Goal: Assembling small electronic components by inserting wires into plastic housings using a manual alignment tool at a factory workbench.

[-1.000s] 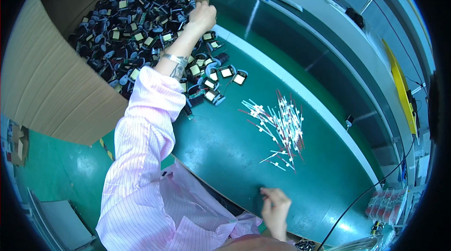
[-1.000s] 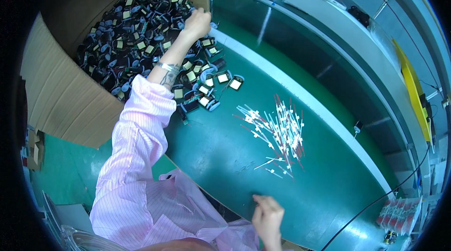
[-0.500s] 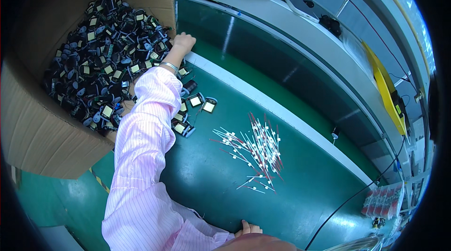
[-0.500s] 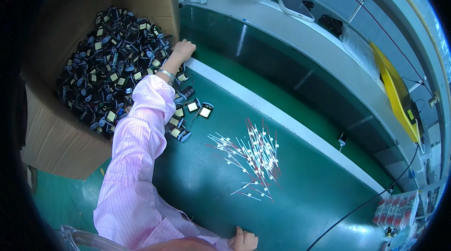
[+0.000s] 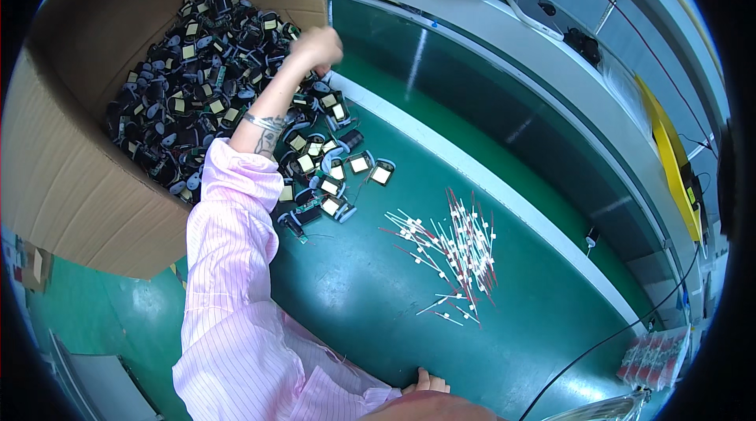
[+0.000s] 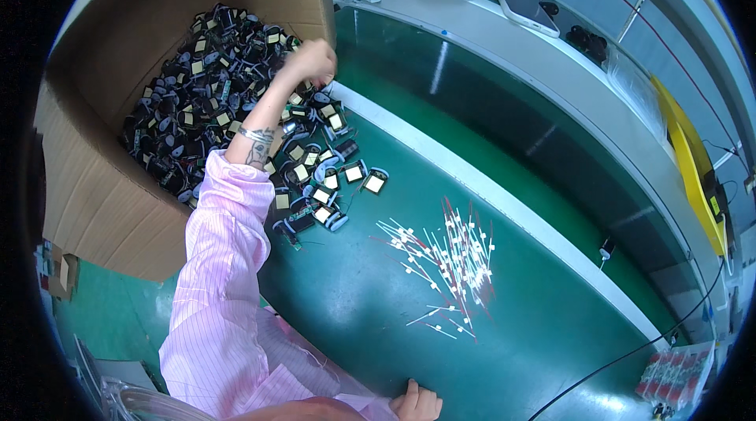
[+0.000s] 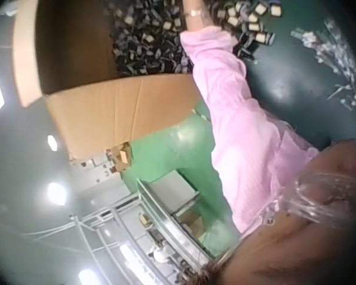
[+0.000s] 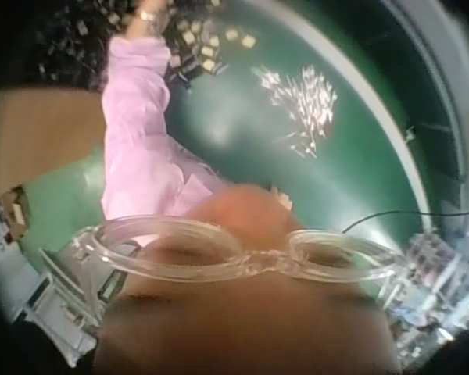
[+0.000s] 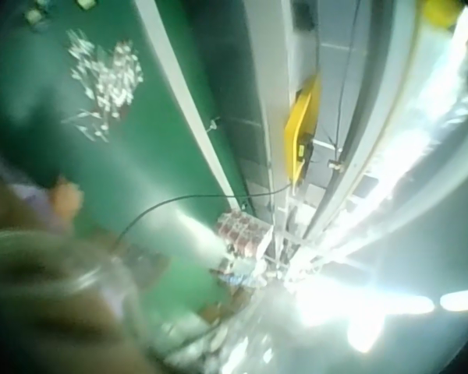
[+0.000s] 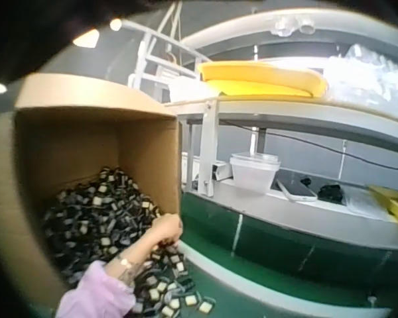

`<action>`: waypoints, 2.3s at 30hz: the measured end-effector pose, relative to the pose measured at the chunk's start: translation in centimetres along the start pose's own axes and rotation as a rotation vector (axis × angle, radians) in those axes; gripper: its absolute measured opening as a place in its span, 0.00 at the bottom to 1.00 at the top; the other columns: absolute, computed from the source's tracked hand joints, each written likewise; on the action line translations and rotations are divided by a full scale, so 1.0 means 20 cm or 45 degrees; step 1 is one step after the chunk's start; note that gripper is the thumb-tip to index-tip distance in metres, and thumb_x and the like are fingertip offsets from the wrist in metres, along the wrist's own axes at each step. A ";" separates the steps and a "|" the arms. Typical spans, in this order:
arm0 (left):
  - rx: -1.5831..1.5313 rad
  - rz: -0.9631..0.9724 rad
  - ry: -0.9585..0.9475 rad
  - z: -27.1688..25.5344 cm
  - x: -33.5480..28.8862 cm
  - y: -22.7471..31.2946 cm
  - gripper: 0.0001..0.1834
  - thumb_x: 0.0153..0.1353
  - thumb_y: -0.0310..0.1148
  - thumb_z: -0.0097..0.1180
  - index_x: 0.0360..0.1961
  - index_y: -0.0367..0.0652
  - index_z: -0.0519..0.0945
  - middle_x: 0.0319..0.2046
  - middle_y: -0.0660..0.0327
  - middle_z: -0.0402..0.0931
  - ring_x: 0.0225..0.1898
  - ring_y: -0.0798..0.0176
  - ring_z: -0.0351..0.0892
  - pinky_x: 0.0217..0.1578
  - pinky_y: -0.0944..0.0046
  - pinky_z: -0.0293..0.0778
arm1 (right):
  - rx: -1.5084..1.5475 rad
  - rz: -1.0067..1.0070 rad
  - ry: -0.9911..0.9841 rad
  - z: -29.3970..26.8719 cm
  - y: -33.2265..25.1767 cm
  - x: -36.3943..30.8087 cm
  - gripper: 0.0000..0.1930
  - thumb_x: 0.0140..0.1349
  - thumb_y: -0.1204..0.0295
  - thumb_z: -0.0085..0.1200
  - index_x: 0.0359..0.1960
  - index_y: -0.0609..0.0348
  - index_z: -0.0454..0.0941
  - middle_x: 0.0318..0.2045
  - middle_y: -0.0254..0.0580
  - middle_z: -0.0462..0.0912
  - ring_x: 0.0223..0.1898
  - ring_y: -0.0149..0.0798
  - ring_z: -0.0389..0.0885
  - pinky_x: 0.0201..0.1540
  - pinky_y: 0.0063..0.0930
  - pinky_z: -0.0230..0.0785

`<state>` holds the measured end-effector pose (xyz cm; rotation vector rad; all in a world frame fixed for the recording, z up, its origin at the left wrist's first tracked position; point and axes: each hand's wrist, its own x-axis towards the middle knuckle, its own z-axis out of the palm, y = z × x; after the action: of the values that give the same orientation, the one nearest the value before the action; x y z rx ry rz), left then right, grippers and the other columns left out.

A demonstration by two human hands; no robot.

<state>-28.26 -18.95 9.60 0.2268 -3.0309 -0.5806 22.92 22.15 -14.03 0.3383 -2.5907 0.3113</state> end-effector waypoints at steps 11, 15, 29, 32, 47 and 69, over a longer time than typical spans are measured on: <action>0.489 -0.179 0.185 0.16 0.09 -0.32 0.33 0.53 0.48 0.58 0.62 0.61 0.69 0.66 0.55 0.58 0.67 0.35 0.50 0.56 0.23 0.59 | -0.013 0.020 0.080 -0.04 -0.06 0.10 0.17 0.38 0.76 0.48 0.34 0.63 0.79 0.22 0.45 0.73 0.20 0.47 0.69 0.22 0.41 0.57; 0.494 -0.054 0.104 0.12 0.02 -0.35 0.30 0.49 0.45 0.59 0.56 0.60 0.75 0.56 0.55 0.70 0.61 0.36 0.61 0.52 0.28 0.67 | -0.003 0.005 0.070 -0.06 -0.10 0.14 0.17 0.38 0.76 0.47 0.34 0.64 0.79 0.22 0.45 0.72 0.19 0.46 0.69 0.22 0.40 0.56; 0.234 0.472 -0.179 0.11 -0.41 -0.15 0.16 0.53 0.44 0.59 0.37 0.45 0.84 0.35 0.46 0.82 0.42 0.44 0.81 0.48 0.53 0.74 | 0.021 -0.007 0.103 -0.10 -0.12 0.22 0.18 0.36 0.75 0.46 0.33 0.64 0.78 0.19 0.43 0.68 0.17 0.45 0.65 0.21 0.37 0.51; 0.420 0.217 -0.015 0.02 -0.38 0.06 0.19 0.57 0.52 0.57 0.37 0.48 0.87 0.37 0.49 0.83 0.42 0.47 0.83 0.47 0.48 0.76 | -0.002 0.002 0.100 -0.12 -0.13 0.23 0.18 0.36 0.76 0.46 0.33 0.64 0.78 0.19 0.43 0.67 0.17 0.45 0.65 0.21 0.38 0.51; 0.438 0.530 -0.118 0.55 0.13 -0.08 0.09 0.48 0.28 0.56 0.31 0.44 0.85 0.38 0.54 0.80 0.52 0.51 0.74 0.51 0.52 0.71 | 0.035 0.067 0.090 -0.15 -0.19 0.26 0.15 0.40 0.75 0.47 0.33 0.62 0.79 0.21 0.42 0.71 0.19 0.44 0.68 0.22 0.37 0.54; 0.526 -0.179 0.426 0.10 -0.76 -0.43 0.37 0.64 0.66 0.38 0.66 0.56 0.64 0.69 0.51 0.53 0.64 0.29 0.55 0.54 0.22 0.56 | 0.058 0.073 0.000 -0.17 -0.21 0.30 0.13 0.44 0.78 0.48 0.34 0.64 0.79 0.21 0.41 0.68 0.20 0.44 0.67 0.23 0.37 0.53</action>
<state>-12.32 -23.72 4.26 0.4991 -2.7815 0.0854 20.71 18.02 -7.39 0.2806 -2.6001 0.3906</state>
